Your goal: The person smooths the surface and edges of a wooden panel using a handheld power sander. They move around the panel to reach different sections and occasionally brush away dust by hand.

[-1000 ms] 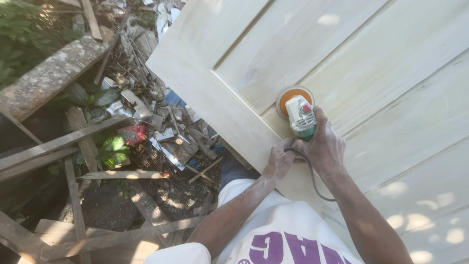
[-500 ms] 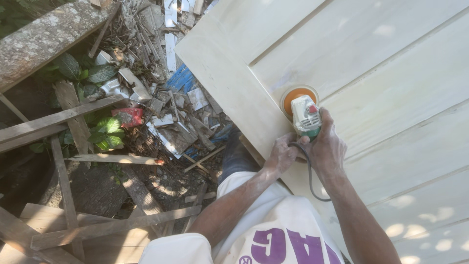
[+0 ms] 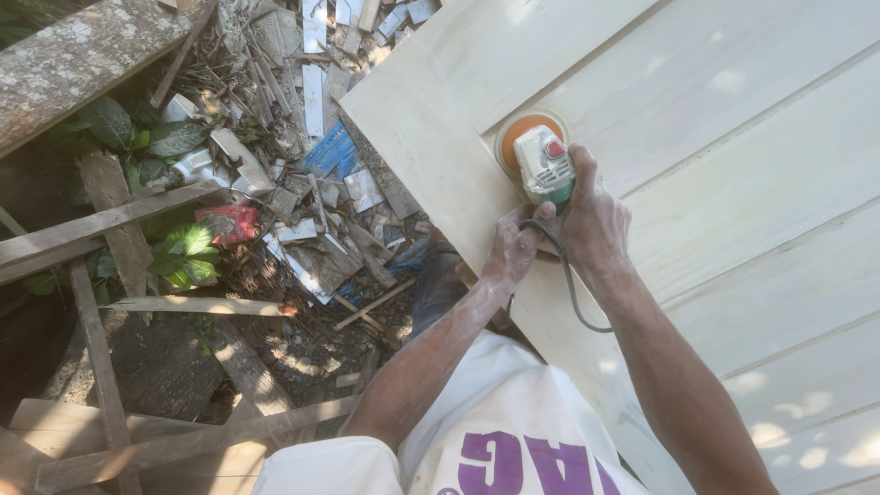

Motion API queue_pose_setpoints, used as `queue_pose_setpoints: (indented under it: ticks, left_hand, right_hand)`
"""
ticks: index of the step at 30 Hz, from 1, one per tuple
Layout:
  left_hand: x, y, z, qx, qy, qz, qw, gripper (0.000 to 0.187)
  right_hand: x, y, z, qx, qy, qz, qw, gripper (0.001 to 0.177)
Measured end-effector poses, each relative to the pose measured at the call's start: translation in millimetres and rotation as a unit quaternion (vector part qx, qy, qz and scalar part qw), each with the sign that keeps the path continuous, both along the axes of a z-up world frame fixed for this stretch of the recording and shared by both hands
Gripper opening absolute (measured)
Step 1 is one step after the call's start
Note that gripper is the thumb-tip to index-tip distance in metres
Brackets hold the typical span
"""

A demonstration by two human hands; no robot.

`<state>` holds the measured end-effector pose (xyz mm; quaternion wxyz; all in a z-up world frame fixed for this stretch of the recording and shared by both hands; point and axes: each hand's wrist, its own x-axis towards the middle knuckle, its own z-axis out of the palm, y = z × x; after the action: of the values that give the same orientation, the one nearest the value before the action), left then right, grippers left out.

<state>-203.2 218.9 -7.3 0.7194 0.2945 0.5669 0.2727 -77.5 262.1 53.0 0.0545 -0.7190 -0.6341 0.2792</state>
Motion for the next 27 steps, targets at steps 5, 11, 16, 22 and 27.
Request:
queue_pose_setpoints:
  ticks: [5, 11, 16, 22, 27]
  left_hand:
    - [16.1, 12.9, -0.5, -0.091, -0.100, 0.042, 0.990, 0.075]
    - [35.9, -0.3, -10.9, -0.074, -0.106, 0.024, 0.991, 0.072]
    - [21.7, -22.2, -7.5, 0.084, -0.026, 0.034, 0.996, 0.070]
    - [46.8, 3.1, 4.2, -0.078, -0.135, 0.035, 0.987, 0.065]
    - [37.2, 18.9, 16.5, 0.131, -0.018, -0.069, 0.989, 0.046]
  right_hand:
    - [9.6, 8.0, 3.7, -0.058, -0.025, -0.028, 0.998, 0.074]
    - [21.6, 3.8, 6.2, -0.088, -0.020, -0.082, 0.993, 0.075]
    - [13.2, -0.2, 3.2, -0.041, -0.021, -0.011, 0.999, 0.087]
    - [46.0, 19.8, -8.9, -0.087, -0.025, -0.028, 0.996, 0.086]
    - [102.2, 65.9, -12.5, -0.033, -0.060, -0.058, 0.996, 0.087]
